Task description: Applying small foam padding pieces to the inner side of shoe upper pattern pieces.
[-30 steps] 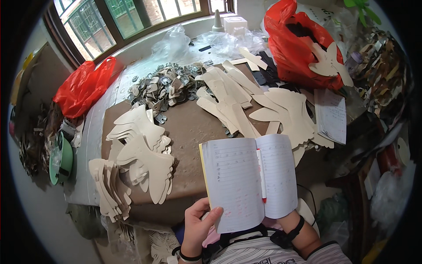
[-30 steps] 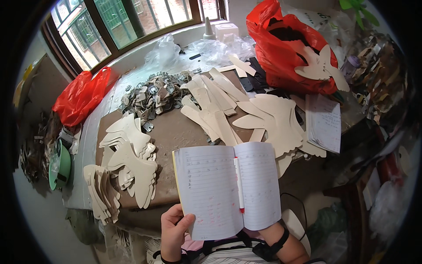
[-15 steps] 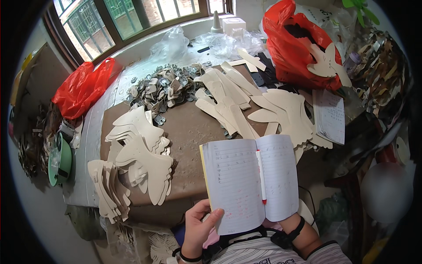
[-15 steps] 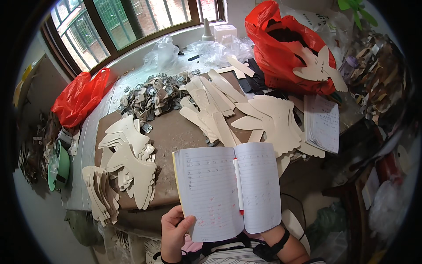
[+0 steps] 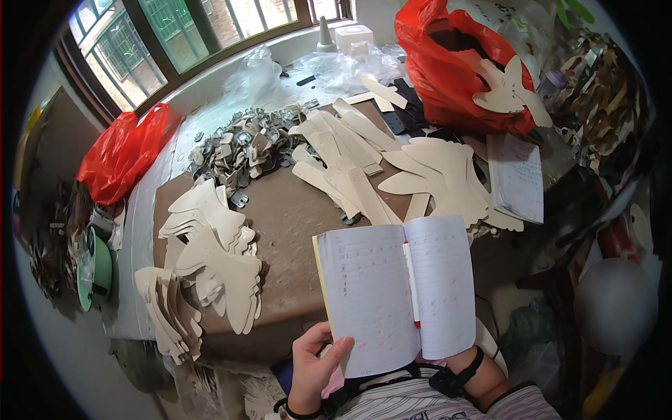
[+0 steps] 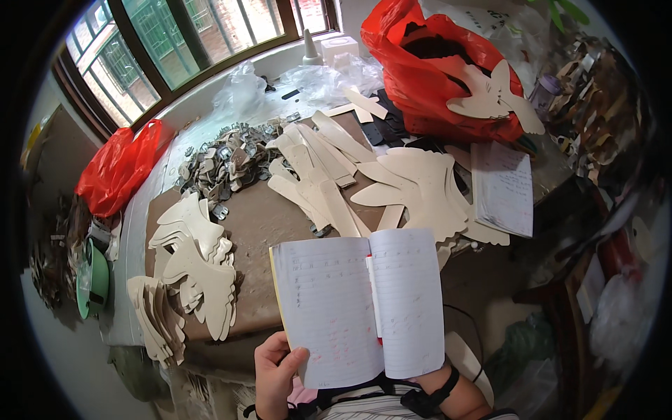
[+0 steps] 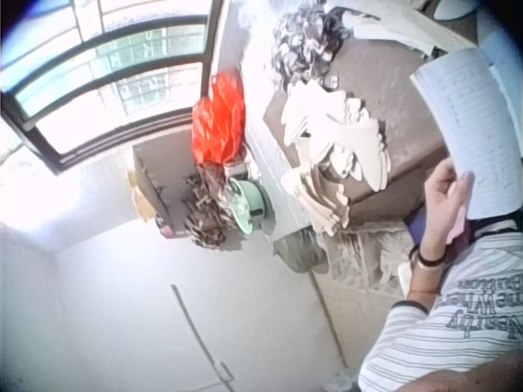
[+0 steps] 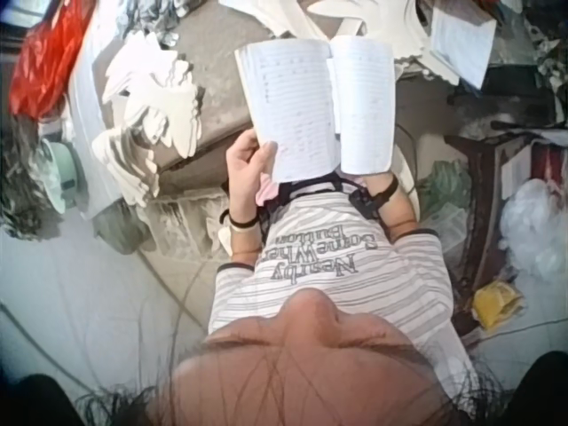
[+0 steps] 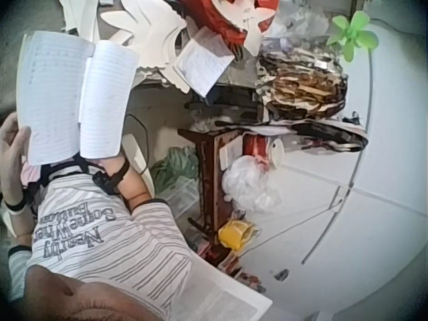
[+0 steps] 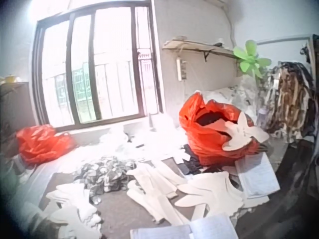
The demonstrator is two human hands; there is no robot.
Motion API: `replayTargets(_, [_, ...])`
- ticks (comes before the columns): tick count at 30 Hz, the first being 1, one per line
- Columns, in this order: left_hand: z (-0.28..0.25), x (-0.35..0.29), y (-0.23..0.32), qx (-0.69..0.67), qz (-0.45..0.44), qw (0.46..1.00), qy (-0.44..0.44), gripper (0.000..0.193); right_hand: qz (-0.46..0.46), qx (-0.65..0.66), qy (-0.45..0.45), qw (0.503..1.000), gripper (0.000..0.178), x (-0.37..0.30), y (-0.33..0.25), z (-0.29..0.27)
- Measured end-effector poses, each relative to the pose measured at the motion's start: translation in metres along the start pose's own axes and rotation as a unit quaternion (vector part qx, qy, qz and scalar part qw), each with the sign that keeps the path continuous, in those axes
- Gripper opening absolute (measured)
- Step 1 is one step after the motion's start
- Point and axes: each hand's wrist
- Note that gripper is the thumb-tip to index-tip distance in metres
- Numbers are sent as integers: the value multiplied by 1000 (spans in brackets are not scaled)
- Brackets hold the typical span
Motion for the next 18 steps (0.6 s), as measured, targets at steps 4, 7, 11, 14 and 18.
replayTargets(4, [10,1,-1,8,-4,1000,-17,22,-119,-298,-2,947,50,-9,-8,-3])
replayTargets(7, [18,3,-2,32,4,999,-35,18,-41,-118,-1,992,52,-10,-19,-6])
replayTargets(11, [30,11,-12,55,-34,996,-54,24,61,143,-24,988,55,-10,-37,-12])
replayTargets(14, [48,19,-10,76,-58,993,-73,23,86,219,-29,971,57,-12,-51,-16])
replayTargets(18, [70,14,7,130,-75,984,-99,22,47,-1,25,999,64,-17,-69,-26])
Point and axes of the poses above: each hand's wrist, its own x-axis towards the middle knuckle, its own z-axis out of the palm, y = z × x, and after that the axes turned 2 degrees about -z, right-handed
